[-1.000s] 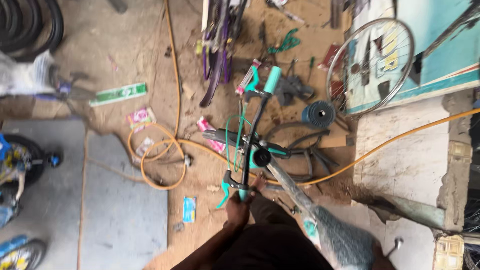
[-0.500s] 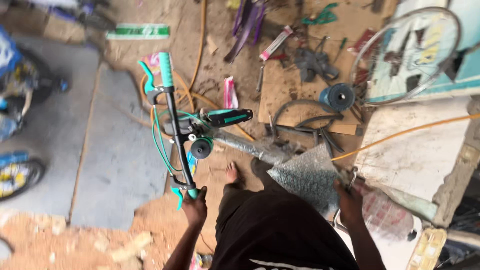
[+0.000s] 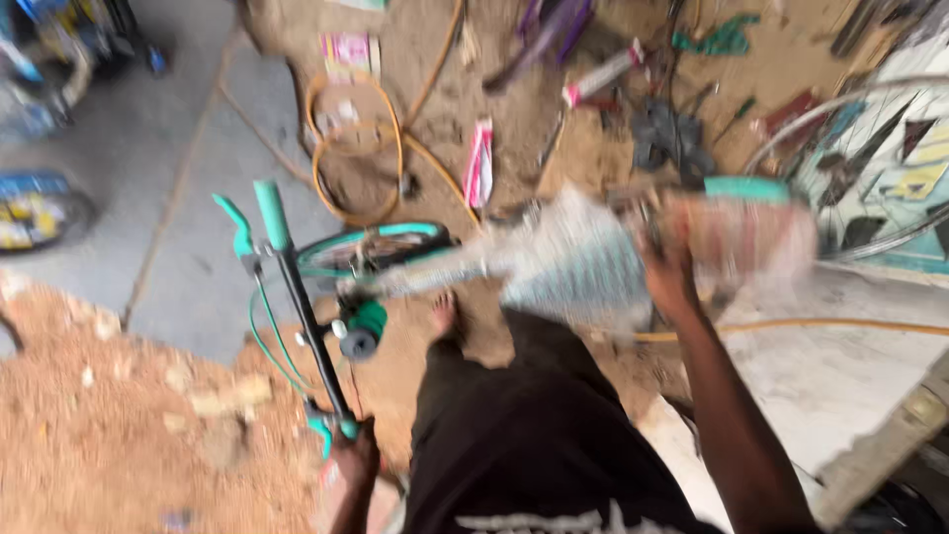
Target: The person uses a wrench to loosen and tighten bolts on a bicycle wheel and frame. They remove the front wheel, inspect the handlebars, and reattach the wheel. The person also handles a small pink bicycle and a colorful feathered object.
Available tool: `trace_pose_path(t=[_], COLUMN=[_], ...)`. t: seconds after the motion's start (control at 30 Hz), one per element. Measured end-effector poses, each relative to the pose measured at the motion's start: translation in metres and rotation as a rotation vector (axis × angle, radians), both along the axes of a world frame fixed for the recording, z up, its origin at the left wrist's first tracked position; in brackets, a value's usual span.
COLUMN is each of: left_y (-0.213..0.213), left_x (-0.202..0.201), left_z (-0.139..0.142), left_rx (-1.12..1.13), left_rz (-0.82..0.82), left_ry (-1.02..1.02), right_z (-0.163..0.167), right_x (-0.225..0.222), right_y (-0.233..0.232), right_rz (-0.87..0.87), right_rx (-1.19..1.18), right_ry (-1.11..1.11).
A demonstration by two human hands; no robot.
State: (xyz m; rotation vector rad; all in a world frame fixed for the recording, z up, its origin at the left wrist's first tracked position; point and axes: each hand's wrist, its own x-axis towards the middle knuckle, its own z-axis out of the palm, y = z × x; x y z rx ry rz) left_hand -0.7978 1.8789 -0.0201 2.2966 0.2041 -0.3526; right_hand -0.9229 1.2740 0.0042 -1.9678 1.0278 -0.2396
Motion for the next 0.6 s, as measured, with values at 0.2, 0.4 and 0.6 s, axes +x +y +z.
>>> trace_pose_path(t=[0.2,0.4,0.6], left_y=[-0.076,-0.156,-0.195], left_x=[-0.031,-0.013,0.012], left_z=[0.002,-0.006,0.005], left_rx=[0.22,-0.164,-0.463], left_rz=[0.038,0.21,0.302], left_ry=[-0.059,0.265,0.379], right_z=[0.01,0.07,0.028], right_x=[0.113,0.181,0.138], right_y=[-0.083,-0.141,-0.125], right_rz=[0.323,0.019,0.05], right_rx=[-0.334,-0.141,-0.277], right_ry=[-0.172,-0.084,0.147])
